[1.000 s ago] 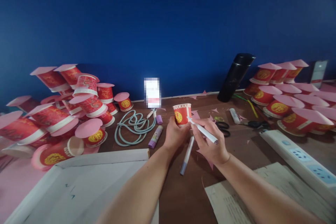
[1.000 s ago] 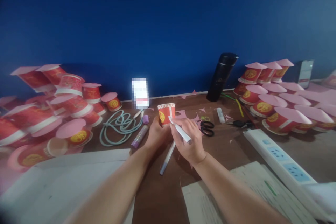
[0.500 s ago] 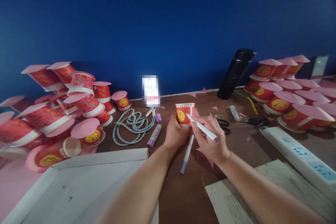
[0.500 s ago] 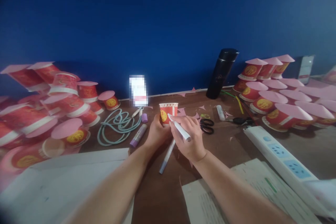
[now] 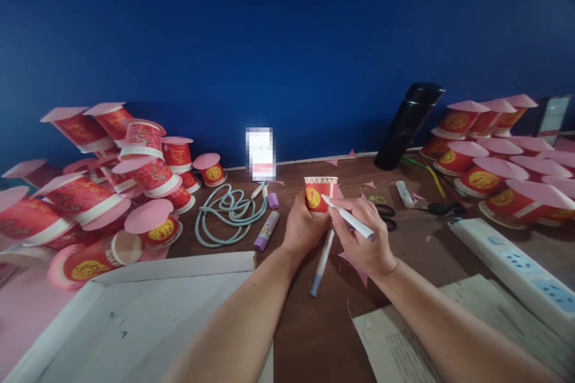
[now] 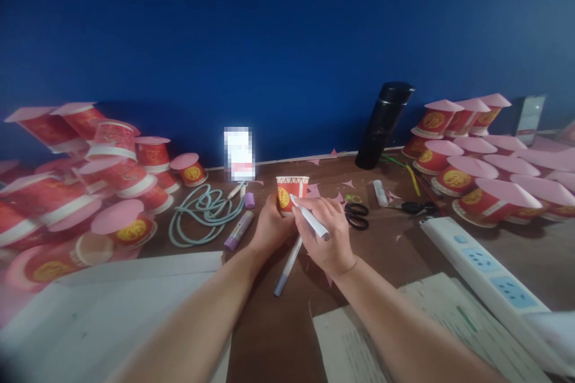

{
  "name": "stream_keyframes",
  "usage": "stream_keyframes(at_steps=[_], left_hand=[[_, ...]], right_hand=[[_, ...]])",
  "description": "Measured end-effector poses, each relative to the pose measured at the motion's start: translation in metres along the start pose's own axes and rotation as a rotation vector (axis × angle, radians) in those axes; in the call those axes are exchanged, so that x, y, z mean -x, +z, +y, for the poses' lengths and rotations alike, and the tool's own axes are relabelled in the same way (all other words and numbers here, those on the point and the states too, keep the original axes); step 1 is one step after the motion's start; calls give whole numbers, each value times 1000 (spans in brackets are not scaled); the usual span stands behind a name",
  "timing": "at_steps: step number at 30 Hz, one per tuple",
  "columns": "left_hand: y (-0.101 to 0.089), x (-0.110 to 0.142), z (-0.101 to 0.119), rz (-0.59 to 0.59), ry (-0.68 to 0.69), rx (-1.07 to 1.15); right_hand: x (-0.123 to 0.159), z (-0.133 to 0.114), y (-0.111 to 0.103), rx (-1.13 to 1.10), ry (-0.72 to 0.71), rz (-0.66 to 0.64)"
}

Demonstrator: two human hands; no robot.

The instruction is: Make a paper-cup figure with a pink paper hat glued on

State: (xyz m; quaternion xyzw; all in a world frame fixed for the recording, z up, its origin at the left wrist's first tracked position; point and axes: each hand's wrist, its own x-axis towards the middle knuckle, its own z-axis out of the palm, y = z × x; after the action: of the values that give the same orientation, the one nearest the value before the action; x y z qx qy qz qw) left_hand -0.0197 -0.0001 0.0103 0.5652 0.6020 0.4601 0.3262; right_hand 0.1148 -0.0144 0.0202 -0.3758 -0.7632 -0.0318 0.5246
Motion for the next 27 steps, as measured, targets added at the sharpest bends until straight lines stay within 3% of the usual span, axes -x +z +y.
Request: stream_keyframes(at_steps=[27], left_hand=[[-1,6,1,-12,57,-58]], right_hand=[[2,-2,1,68,-8,27]])
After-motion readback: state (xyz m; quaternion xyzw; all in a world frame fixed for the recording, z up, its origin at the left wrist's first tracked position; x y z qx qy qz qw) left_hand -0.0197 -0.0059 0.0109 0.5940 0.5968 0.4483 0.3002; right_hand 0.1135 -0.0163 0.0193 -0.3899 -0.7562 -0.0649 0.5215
